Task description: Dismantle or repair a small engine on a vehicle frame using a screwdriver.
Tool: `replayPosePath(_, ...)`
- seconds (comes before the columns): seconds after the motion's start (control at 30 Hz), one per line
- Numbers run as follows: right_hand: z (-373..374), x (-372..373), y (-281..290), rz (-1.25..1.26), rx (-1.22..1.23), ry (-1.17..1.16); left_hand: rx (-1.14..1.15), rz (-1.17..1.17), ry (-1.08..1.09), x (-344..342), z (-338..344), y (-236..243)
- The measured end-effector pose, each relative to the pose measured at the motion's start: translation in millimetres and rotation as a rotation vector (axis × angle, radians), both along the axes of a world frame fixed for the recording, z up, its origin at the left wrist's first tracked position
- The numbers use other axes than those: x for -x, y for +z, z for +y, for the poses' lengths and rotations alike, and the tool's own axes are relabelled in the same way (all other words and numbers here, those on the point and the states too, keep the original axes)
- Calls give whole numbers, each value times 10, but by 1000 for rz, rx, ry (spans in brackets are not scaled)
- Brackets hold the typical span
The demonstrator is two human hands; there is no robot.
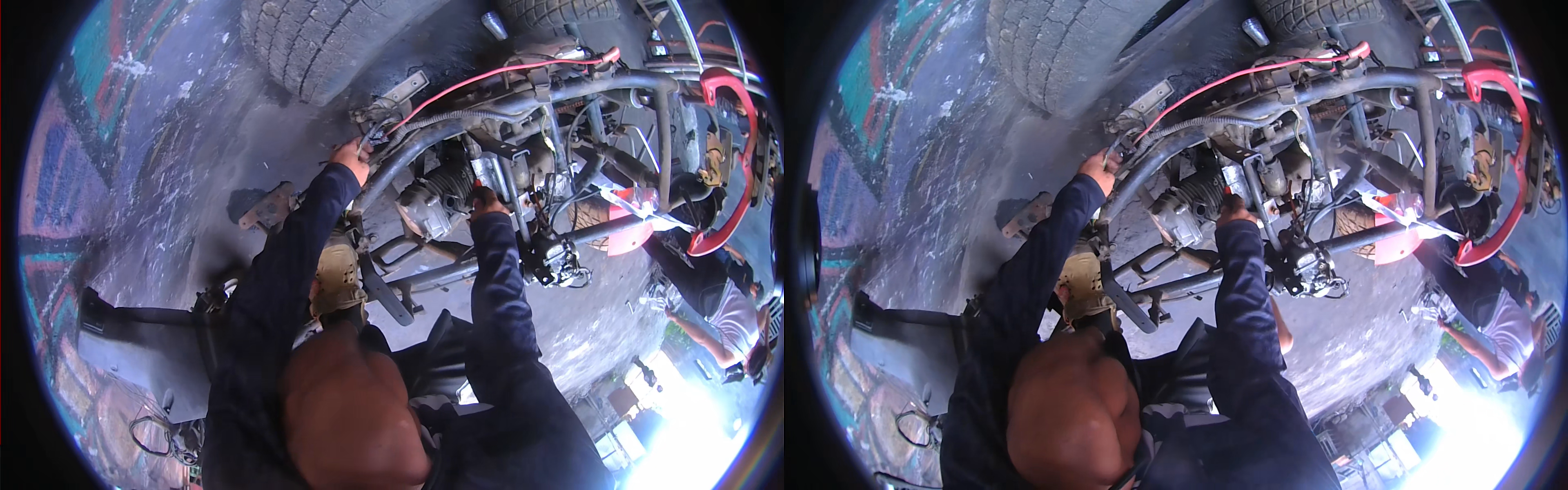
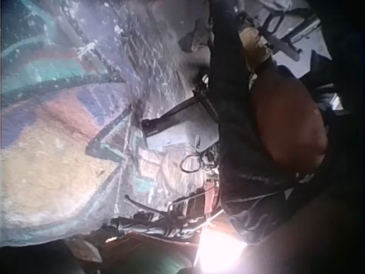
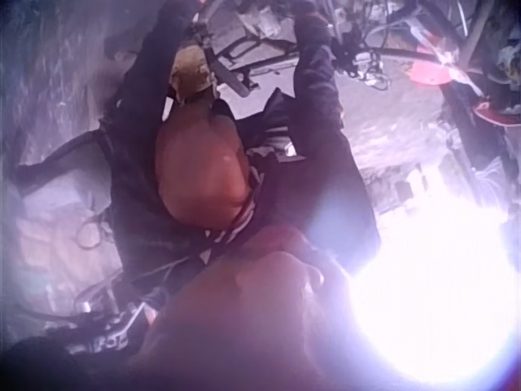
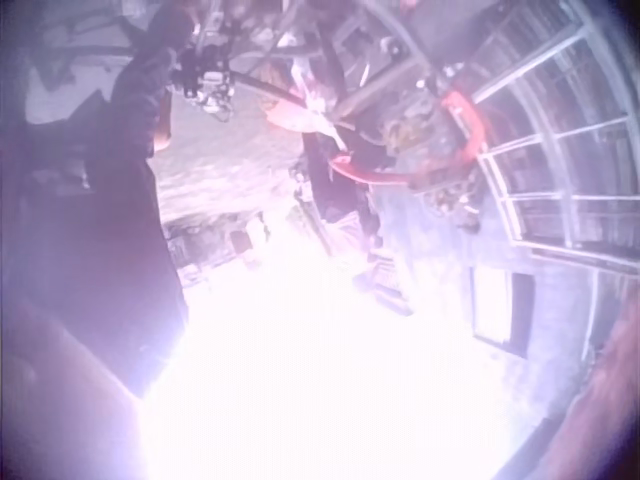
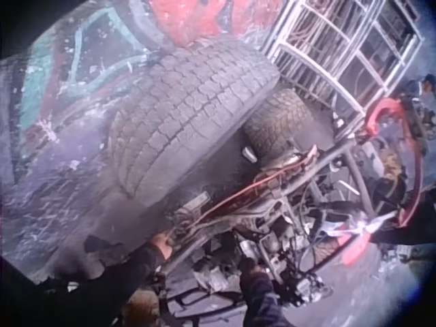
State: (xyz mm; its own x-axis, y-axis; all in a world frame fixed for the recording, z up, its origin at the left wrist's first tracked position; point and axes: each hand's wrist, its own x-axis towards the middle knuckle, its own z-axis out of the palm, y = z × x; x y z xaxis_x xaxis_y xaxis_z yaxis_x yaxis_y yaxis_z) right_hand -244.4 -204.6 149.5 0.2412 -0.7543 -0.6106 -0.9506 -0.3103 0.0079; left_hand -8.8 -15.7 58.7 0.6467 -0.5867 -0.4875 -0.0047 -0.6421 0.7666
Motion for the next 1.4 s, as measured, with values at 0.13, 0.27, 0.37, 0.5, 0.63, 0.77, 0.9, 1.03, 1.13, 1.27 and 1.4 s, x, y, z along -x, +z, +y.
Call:
replayPosePath(0.13, 19, -17, 151, -81, 55, -38, -18, -9, -22, -20, 2, -45)
replayPosePath(0.27, 18, 24, -5, -27, -6, 22, -29, 36, -28, -48, -7, -18)
replayPosePath(0.37, -10, 271, -121, -144, 116, -15, -51, 17, -42, -102, -69, 157)
replayPosePath(0.5, 160, -77, 112, 21, 49, -54, -43, 4, -36, -119, -13, 171)
replayPosePath(0.63, 121, 87, 42, -209, 122, -16, -63, 51, -32, -69, 16, 143)
replayPosePath(0.77, 112, 285, -179, -57, 118, -6, -84, 60, -38, -16, -7, 95)
replayPosePath(0.9, 27, 323, 35, -169, 135, 145, -7, 68, 4, -21, -8, 93)
replayPosePath(1.03, 48, 71, 61, 24, 79, 42, -6, 38, -13, -52, -35, 110)
replayPosePath(1.13, -43, 247, -66, -37, 84, 64, -11, 92, -3, -59, 9, 31)
replayPosePath(1.27, 25, 133, 8, -27, 71, 21, -20, 103, -38, -71, -49, 104)
replayPosePath(1.4, 19, 179, -69, -94, 152, 109, -12, 157, 0, -82, -22, 156)
